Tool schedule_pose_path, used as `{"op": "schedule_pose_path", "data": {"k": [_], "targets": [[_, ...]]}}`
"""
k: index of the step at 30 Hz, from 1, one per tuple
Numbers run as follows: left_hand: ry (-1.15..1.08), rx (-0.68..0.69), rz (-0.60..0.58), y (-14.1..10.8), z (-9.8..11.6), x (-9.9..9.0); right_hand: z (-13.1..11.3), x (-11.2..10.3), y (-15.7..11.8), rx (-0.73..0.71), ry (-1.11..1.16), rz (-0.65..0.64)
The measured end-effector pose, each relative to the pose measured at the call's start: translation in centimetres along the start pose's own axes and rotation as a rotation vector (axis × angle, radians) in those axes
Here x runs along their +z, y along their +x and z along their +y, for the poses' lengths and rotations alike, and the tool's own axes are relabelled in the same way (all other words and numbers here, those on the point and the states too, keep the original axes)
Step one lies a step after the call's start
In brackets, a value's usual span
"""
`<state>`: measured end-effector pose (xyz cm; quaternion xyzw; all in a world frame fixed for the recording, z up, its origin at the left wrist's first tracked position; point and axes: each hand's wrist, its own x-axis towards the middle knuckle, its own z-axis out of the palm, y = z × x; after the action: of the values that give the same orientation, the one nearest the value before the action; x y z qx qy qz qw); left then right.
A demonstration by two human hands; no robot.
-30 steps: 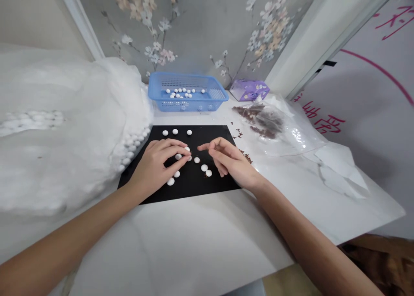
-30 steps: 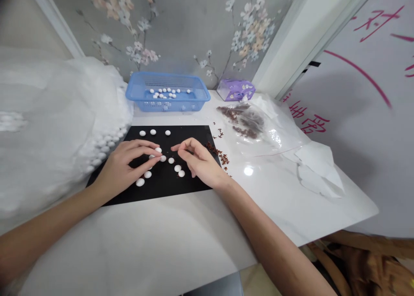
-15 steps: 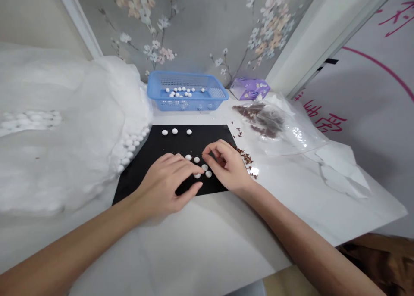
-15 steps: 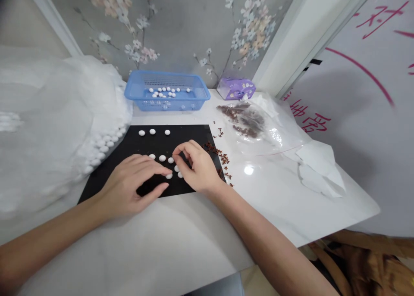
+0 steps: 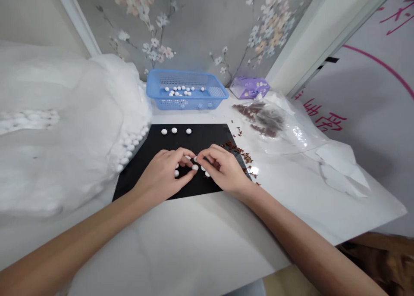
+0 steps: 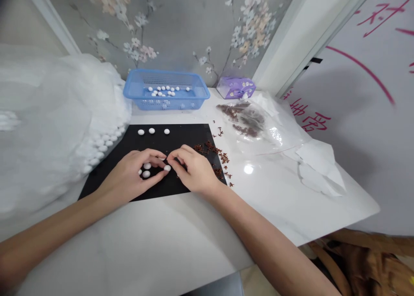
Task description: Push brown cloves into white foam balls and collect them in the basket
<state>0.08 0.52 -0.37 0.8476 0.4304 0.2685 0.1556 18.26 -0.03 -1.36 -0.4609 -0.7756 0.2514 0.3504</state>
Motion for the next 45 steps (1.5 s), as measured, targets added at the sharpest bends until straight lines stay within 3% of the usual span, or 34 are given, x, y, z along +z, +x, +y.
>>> {"op": "schedule_pose_path", "data": {"k": [4, 13, 26, 45], "targets": [[-0.060, -0.094, 0.011, 0.06, 0.33, -0.20, 0.09, 0.18, -0.07, -0.011, -0.008, -0.037], [0.002, -0.049, 0.014, 0.01, 0.08, -0.06, 0.20, 0.26, -0.09, -0.028, -0.085, -0.025], [0.030, -0.034, 0.023, 0.06, 0.22, -0.21, -0.17, 0.12, -0.02, -0.094, 0.081, 0.007], [0.058, -0.035, 0.027, 0.05, 0.21, -0.19, -0.04, 0.25, -0.14, -0.006, 0.057, -0.065]]}}
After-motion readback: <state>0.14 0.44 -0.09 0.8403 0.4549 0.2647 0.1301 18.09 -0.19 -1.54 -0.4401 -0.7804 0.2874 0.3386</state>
